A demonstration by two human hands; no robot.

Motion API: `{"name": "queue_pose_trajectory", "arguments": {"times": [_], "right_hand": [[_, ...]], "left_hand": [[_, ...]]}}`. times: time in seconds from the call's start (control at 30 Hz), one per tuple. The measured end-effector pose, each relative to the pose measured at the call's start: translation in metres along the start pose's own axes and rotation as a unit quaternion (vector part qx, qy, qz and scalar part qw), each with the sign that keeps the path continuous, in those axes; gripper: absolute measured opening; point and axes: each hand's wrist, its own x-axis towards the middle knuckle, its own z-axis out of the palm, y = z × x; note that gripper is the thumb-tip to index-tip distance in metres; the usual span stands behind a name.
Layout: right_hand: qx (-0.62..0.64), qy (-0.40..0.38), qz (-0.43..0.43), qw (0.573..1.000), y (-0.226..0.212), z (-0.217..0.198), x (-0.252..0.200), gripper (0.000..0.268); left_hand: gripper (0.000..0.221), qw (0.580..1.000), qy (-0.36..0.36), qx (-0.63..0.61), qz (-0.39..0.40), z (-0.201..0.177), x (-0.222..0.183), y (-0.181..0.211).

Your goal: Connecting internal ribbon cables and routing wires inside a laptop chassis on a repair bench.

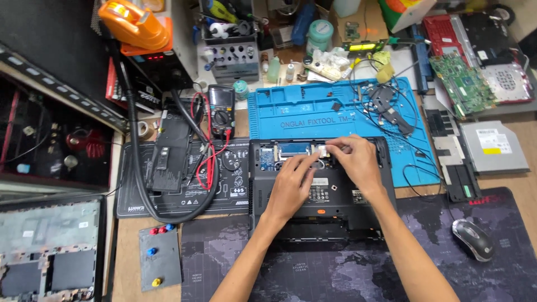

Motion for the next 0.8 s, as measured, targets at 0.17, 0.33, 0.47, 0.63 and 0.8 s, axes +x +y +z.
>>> {"name": "queue_pose_trajectory", "arguments": {"times": [0.17, 0.33, 0.47, 0.63, 0.8], "right_hand": [[0.017, 0.031, -0.055, 0.998, -0.021, -0.016, 0.010, 0.016], [-0.015, 0.052, -0.176, 0.983, -0.059, -0.012, 0.035, 0.017], [0.015, 0.023, -0.284, 0.959, -0.123, 0.012, 0.047, 0.019], [-0.033, -0.041, -0.383, 0.922, -0.168, 0.068, 0.065, 0.045], [-0.140, -0.024, -0.368, 0.919, -0.175, 0.126, 0.095, 0.073]], "left_hand": [[0.041, 0.996, 0.076, -0.018, -0.046, -0.040, -0.001, -0.021], [0.036, 0.977, 0.175, -0.032, -0.116, -0.068, -0.011, -0.066], [0.034, 0.967, 0.181, -0.087, -0.157, -0.069, -0.013, -0.076], [0.033, 0.970, 0.164, -0.068, -0.163, -0.066, -0.016, -0.082], [0.033, 0.972, 0.156, -0.060, -0.165, -0.065, -0.015, -0.083]]}}
